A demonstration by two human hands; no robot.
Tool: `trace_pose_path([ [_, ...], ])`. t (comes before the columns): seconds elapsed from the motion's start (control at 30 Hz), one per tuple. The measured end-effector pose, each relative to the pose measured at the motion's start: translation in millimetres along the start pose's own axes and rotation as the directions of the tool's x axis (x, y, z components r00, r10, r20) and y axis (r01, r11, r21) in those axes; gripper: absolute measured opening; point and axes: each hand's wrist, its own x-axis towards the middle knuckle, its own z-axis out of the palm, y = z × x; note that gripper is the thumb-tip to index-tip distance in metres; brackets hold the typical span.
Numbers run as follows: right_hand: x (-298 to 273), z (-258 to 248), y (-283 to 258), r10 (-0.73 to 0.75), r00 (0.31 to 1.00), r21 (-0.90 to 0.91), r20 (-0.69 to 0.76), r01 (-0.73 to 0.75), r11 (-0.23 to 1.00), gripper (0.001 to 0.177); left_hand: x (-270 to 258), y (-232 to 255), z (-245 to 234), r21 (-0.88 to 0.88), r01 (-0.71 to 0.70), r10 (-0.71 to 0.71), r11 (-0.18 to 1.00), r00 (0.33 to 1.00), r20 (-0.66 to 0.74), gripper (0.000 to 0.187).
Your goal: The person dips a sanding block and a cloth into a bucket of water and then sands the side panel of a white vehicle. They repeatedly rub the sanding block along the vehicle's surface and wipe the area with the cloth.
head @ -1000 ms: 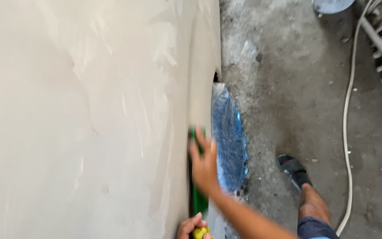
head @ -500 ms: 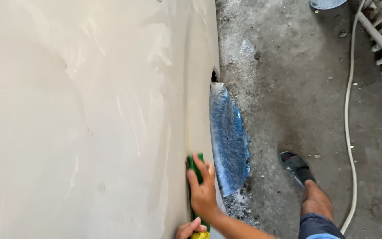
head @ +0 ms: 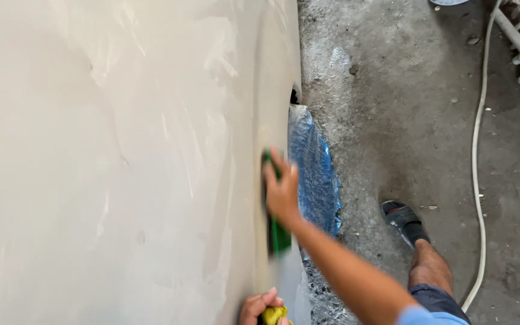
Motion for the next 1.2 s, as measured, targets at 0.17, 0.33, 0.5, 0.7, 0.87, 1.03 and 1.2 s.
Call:
trace_pose_path([
  [0.17, -29.6, -12.3, -23.5, 0.015, 1.000, -0.033, 0.002, -0.014, 0.999, 0.050, 34.0, 73.7, 16.2, 0.120, 0.090, -0.062, 0.989, 0.973, -0.221, 0.042],
  [0.33, -88.6, -1.5, 22.2, -0.032, 0.999, 0.087, -0.006, 0.033, 0.996, 0.050, -21.9, -38.7, -7.1, 0.074, -0.014, 0.017, 0.997, 0.999, -0.048, 0.048],
  [0.5, -16.2, -2.3, -5.0, 0.006, 0.999, 0.122, -0.043, -0.001, 0.993, 0.043, -11.4, 30.3, 13.4, 0.065, -0.034, 0.044, 0.997, 0.986, -0.160, 0.043],
  [0.7, -148.5, -10.4, 23.7, -0.071, 0.996, 0.090, 0.048, 0.067, 0.994, 0.057, 21.4, 49.7, 6.0, 0.076, -0.125, 0.138, 0.989, 0.969, -0.203, 0.036],
  [0.87, -37.7, -13.5, 5.9, 0.109, 0.994, 0.108, -0.003, -0.108, 0.988, 0.045, -20.9, 74.9, -2.0, 0.043, -0.119, 0.125, 0.992, 0.975, -0.183, 0.033],
  [1.03, -171.1, -29.1, 24.5, -0.160, 0.985, 0.040, 0.062, 0.157, 0.987, 0.053, -52.5, 16.6, -19.5, -0.047, -0.145, 0.141, 0.988, 0.987, -0.082, 0.030],
  [1.2, -104.2, -11.8, 40.5, 0.132, 0.980, 0.238, 0.151, -0.165, 0.957, 0.053, -72.8, -33.7, -30.8, -0.231, 0.004, 0.022, 0.973, 0.994, 0.108, 0.017],
])
